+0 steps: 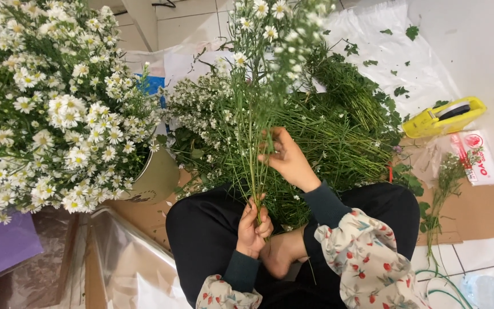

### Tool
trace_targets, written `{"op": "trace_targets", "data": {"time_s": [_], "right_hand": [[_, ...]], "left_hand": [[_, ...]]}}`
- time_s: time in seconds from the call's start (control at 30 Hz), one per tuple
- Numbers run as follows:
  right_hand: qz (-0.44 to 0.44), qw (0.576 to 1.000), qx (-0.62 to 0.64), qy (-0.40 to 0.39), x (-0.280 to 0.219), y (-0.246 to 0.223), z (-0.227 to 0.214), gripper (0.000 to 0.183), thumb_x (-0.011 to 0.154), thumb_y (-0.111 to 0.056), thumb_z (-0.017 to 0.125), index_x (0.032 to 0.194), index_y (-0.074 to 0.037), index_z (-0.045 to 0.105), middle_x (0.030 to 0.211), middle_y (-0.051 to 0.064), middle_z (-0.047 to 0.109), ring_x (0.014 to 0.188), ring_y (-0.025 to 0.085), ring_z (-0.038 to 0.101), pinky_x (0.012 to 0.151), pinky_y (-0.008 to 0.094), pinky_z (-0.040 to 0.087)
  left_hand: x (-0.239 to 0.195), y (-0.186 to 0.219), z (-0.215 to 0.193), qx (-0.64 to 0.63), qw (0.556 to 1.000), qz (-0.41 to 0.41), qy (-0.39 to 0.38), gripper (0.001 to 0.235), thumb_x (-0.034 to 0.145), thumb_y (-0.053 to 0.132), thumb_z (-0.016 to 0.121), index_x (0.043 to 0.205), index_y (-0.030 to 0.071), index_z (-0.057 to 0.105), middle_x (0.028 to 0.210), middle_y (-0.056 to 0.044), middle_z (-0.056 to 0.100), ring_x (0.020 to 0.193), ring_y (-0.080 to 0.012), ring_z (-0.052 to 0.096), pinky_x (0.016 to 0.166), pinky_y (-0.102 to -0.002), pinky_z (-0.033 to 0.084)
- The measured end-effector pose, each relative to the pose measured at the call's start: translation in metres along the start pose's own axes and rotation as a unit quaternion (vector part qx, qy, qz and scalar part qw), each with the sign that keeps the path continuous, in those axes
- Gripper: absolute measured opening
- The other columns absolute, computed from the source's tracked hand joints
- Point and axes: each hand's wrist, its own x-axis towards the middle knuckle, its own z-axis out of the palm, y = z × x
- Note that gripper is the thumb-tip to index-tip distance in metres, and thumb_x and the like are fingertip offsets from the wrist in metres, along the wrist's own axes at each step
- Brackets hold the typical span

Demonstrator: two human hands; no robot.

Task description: The person arranges a bunch of small white flowers, using their hands to sort and gather the stems while sitting on the floor.

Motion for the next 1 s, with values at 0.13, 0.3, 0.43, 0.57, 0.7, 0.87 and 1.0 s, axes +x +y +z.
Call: {"op": "trace_targets", "data": {"time_s": [0.13, 0.3, 0.43, 0.57, 0.7, 0.87, 1.0], "right_hand": [[0.003, 0.991, -0.093, 0.098, -0.003, -0.002, 0.007, 0.029, 0.092, 0.002, 0.073, 0.112, 0.004, 0.051, 0.098, 0.021, 0.068, 0.096, 0.032, 0.074, 0.082, 0.043, 0.063], [0.056, 0.996, -0.036, 0.053, -0.006, -0.005, 0.001, 0.049, 0.092, -0.006, 0.076, 0.133, 0.008, 0.054, 0.099, 0.020, 0.068, 0.088, 0.023, 0.067, 0.072, 0.035, 0.061], [0.041, 0.995, -0.086, 0.016, -0.005, -0.023, 0.000, 0.028, 0.095, -0.003, 0.070, 0.122, 0.003, 0.067, 0.107, 0.021, 0.075, 0.104, 0.029, 0.071, 0.087, 0.045, 0.060], [0.007, 0.971, -0.230, -0.060, -0.021, -0.024, -0.002, 0.010, 0.097, -0.007, 0.069, 0.103, -0.002, 0.076, 0.099, 0.018, 0.074, 0.097, 0.038, 0.072, 0.088, 0.048, 0.058], [0.043, 0.903, -0.412, -0.112, -0.038, -0.010, -0.019, 0.014, 0.091, -0.005, 0.069, 0.103, -0.001, 0.076, 0.100, 0.020, 0.076, 0.095, 0.040, 0.073, 0.085, 0.049, 0.058], [0.028, 0.873, -0.482, 0.076, -0.050, -0.061, -0.022, 0.020, 0.094, -0.012, 0.068, 0.114, -0.009, 0.070, 0.089, 0.008, 0.062, 0.081, 0.024, 0.063, 0.074, 0.037, 0.053], [-0.172, 0.866, -0.462, 0.082, -0.048, -0.093, 0.008, 0.017, 0.092, -0.021, 0.073, 0.107, -0.013, 0.078, 0.069, 0.002, 0.060, 0.063, 0.021, 0.061, 0.062, 0.033, 0.053]], "left_hand": [[0.000, -0.004, 0.002, -0.011, 1.000, 0.002, -0.008, 0.041, 0.109, 0.016, 0.040, 0.146, 0.000, 0.045, 0.076, -0.014, 0.063, 0.035, -0.0027, 0.027, 0.030, -0.016, 0.024], [0.003, -0.004, 0.007, 0.022, 1.000, 0.000, 0.010, 0.041, 0.109, 0.017, 0.041, 0.147, 0.001, 0.044, 0.076, -0.015, 0.063, 0.035, -0.0032, 0.026, 0.030, -0.016, 0.024], [0.005, -0.003, 0.014, 0.044, 0.999, 0.000, 0.022, 0.042, 0.109, 0.016, 0.040, 0.147, -0.001, 0.043, 0.076, -0.015, 0.065, 0.035, -0.0032, 0.026, 0.030, -0.016, 0.024], [0.003, -0.002, 0.035, 0.119, 0.991, 0.015, 0.052, 0.039, 0.109, 0.017, 0.043, 0.143, -0.001, 0.047, 0.073, -0.017, 0.065, 0.035, -0.0040, 0.025, 0.030, -0.017, 0.023], [0.015, 0.005, 0.048, 0.219, 0.970, 0.055, 0.085, 0.029, 0.108, 0.015, 0.049, 0.131, -0.001, 0.056, 0.072, -0.026, 0.066, 0.034, -0.0077, 0.027, 0.030, -0.021, 0.023], [0.025, -0.003, 0.065, 0.358, 0.919, 0.129, 0.103, 0.026, 0.107, 0.010, 0.051, 0.129, 0.001, 0.063, 0.076, -0.026, 0.072, 0.034, -0.0090, 0.034, 0.031, -0.022, 0.027], [0.027, -0.026, 0.037, 0.474, 0.843, 0.215, 0.133, 0.028, 0.104, 0.004, 0.056, 0.128, -0.002, 0.068, 0.073, -0.021, 0.075, 0.038, -0.0064, 0.041, 0.036, -0.021, 0.033]]}}
